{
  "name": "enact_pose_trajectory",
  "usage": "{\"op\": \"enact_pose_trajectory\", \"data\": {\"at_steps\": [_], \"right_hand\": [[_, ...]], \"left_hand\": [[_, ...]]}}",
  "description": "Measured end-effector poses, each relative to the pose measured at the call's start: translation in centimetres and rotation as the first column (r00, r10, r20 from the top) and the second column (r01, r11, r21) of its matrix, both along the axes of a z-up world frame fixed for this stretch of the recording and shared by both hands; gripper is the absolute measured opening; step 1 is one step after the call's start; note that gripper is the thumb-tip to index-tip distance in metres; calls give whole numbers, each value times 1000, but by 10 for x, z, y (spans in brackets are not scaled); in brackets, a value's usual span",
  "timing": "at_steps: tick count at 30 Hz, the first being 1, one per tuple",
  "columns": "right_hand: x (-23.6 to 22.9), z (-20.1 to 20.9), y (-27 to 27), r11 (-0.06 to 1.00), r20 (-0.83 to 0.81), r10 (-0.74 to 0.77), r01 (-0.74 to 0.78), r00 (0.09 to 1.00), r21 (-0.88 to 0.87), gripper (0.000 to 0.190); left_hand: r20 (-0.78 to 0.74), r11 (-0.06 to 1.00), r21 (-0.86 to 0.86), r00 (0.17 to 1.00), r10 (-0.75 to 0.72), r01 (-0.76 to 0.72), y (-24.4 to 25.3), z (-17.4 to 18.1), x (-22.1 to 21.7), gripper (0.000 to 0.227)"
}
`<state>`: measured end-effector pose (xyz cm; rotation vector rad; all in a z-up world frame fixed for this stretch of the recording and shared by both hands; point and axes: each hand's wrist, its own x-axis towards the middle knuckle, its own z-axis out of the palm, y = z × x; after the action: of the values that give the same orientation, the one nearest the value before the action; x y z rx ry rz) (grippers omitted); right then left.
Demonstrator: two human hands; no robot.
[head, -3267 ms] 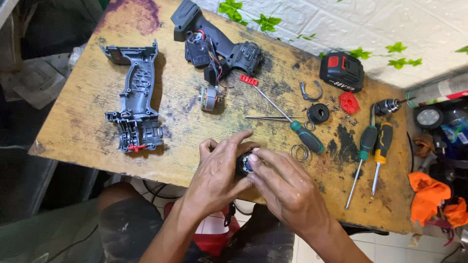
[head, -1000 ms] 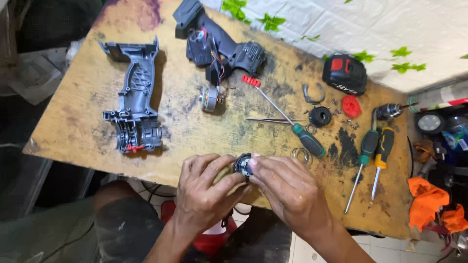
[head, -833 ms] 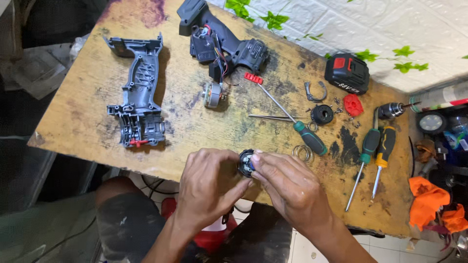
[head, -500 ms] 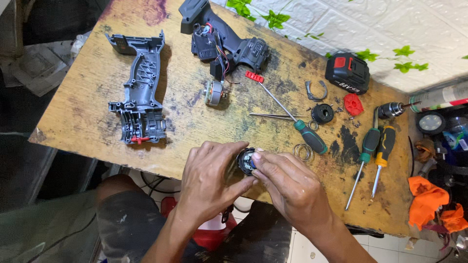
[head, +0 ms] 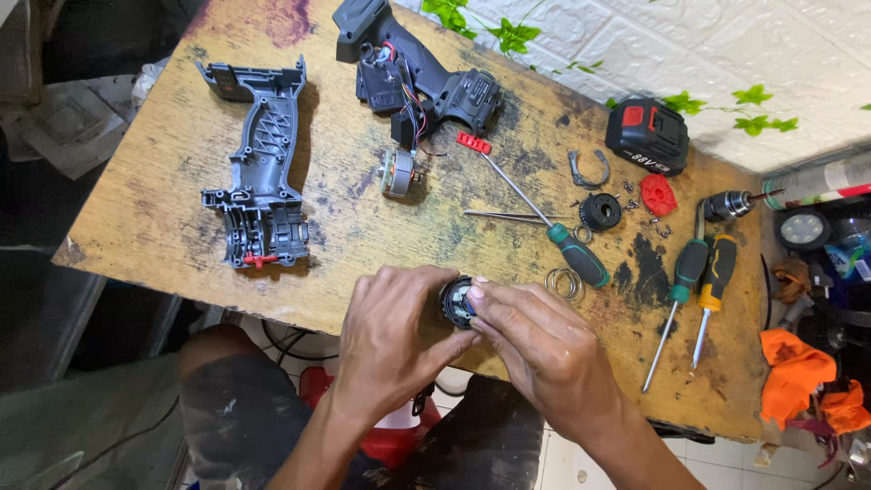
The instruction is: The person assembles a small cylindrical mechanical component, likely a drill chuck, by hand and with a screwdriver. They insert a white plastic piece, rotate the assembly, and tighten a screw. The disassembled drill body and battery pack remain on the table.
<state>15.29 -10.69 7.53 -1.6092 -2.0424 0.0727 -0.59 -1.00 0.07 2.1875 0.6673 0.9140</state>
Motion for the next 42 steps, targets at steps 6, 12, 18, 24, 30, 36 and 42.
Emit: {"op": "enact_pose_trajectory", "data": {"at_steps": [6,12,18,24,30,36,42], "right_hand": [[1,-1,1,1000,-1,4,-4,1000,5,28],[6,-4,-1,1000,62,-5,3,998,25,25],[6,-3,0,999,88,-18,15,996,44,27],[3,3,2,1000,73,-19,18,997,18,26],[8,-3,1,1000,108,-4,3,994,9,28],[3,-1,2,1000,123,-12,10,992,16,27],[3,-1,3,1000,120,-15,14,993,10,25]], "left_hand": [[157,971,218,985,67,-101,-6,-7,-7,34],[-80,984,149,990,113,-100,-8,-3,-1,63],[-65,981,149,989,132,-121,-8,-8,3,50],[-116,996,54,990,77,-71,-4,1,0,50],[-57,988,98,990,126,-120,-6,-3,1,51],[120,928,328,982,142,-175,-9,-17,-6,41],[89,904,400,988,123,-149,-5,0,-8,12]]}}
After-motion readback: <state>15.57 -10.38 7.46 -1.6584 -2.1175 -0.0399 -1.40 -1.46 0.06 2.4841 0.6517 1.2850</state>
